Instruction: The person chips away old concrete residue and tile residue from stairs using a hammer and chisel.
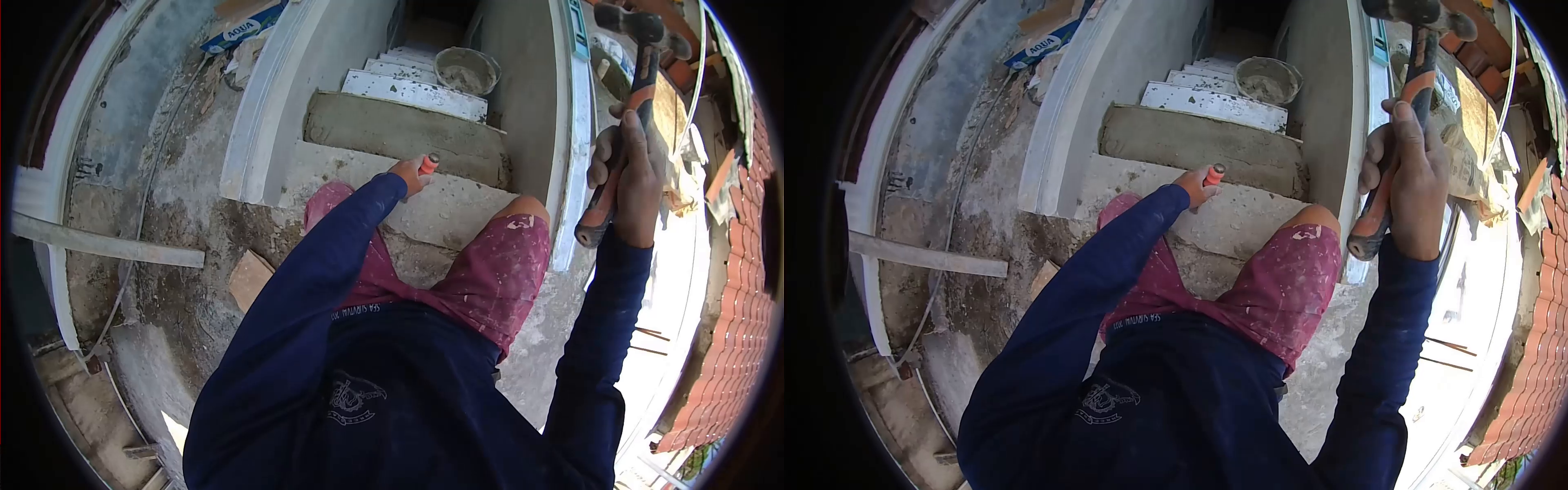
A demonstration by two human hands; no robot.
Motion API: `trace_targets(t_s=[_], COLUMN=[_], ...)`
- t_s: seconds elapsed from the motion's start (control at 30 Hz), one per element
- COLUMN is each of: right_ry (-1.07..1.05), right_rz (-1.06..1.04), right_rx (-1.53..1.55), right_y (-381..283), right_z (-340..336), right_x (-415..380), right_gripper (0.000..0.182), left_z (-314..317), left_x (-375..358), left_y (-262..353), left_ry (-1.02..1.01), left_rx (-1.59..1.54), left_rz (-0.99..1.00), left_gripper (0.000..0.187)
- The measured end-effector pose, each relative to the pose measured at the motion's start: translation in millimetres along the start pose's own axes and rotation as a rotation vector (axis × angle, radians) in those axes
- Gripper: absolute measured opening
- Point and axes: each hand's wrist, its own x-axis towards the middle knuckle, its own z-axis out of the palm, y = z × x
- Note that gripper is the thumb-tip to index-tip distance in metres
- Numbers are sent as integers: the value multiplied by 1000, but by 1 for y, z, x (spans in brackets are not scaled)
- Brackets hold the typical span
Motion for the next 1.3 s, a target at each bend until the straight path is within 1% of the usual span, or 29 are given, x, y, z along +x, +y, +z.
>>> trace_targets(t_s=[0.03, 0.07, 0.1, 0.2, 0.23, 0.27, 0.3, 0.33, 0.4, 0.43, 0.53, 0.57, 0.63, 0.7, 0.73, 0.77, 0.8, 0.83, 0.87, 0.9, 0.93, 0.97, 1.03, 1.1, 1.17, 1.2, 1.23, 1.27, 1.3], right_ry=[123, 176, 250, 389, 356, 314, -183, -285, -237, -212, -102, -33, 117, 299, 362, 377, 355, 188, -197, -273, -273, -263, -186, -97, 46, 137, 308, 218, 265], right_rz=[-126, -171, -257, -159, -11, -146, 222, 209, 825, 749, 424, 291, 13, -170, -235, -201, -110, -72, 65, 97, 107, 97, 90, 282, 43, -112, -167, -199, -118], right_rx=[-41, -44, 38, 201, 67, -466, -586, -500, -35, -50, -126, -169, -59, 75, 140, 138, -60, -518, -689, -663, -619, -619, -603, -257, -15, 22, 66, 152, 136], right_y=[-23, -42, -44, 4, 55, 145, 209, 272, 188, 163, 78, 46, -6, -28, -11, 32, 89, 171, 226, 233, 216, 200, 136, 43, -10, -19, -23, 3, 38], right_z=[-2, -7, -14, 35, 61, 74, 76, 72, 59, 48, 13, 4, -6, -6, 3, 29, 56, 68, 69, 67, 61, 47, 13, 7, 7, 4, 13, 14, 38], right_x=[17, 31, 53, 47, 21, -9, -49, -72, -63, -64, -17, -1, 33, 75, 82, 60, 31, 0, -31, -43, -41, -35, 6, 23, 49, 68, 83, 85, 64], right_gripper=[38, 36, 34, 29, 23, 34, 37, 35, 32, 31, 33, 34, 35, 33, 33, 34, 34, 35, 35, 36, 36, 37, 34, 36, 34, 33, 30, 29, 29], left_z=[3, 2, -4, -1, -7, -13, -7, -2, -12, -1, -10, -4, 11, -1, -3, 2, -6, -4, 0, -5, -10, 6, -1, 0, 11, 9, 3, 1, 4], left_x=[-1, -4, -5, -9, -7, -4, -5, -4, 6, -5, -5, -3, 8, 0, -3, 0, 2, 0, -1, 10, 17, 0, -1, 3, 8, 7, 6, -1, -4], left_y=[-1, 1, 7, 8, 9, 5, 1, 1, 2, 3, 7, 1, -14, -1, 3, -3, -5, -4, -1, 1, 1, -4, -1, -2, -12, -9, -4, 1, 2], left_ry=[7, -7, -23, -46, -35, -12, -1, 12, 59, 39, -55, -25, 33, 9, 0, 23, 25, 8, -6, 23, 71, 62, 17, 12, 26, 12, 2, -11, -30], left_rx=[7, -11, -30, -48, -43, -44, -51, -60, -47, -52, -110, -75, -13, -23, -28, -48, -72, -98, -130, -94, -73, -54, -66, -68, -51, -52, -54, -58, -67], left_rz=[-7, -18, -31, -37, -31, -36, -37, -35, -32, -44, -35, -13, 27, -26, -52, -21, -10, 7, 24, 33, 20, -13, -2, 0, 2, -15, -34, -55, -76], left_gripper=[70, 69, 69, 68, 67, 66, 65, 64, 62, 61, 60, 60, 59, 57, 55, 53, 54, 54, 55, 55, 56, 56, 57, 58, 58, 58, 58, 58, 58])
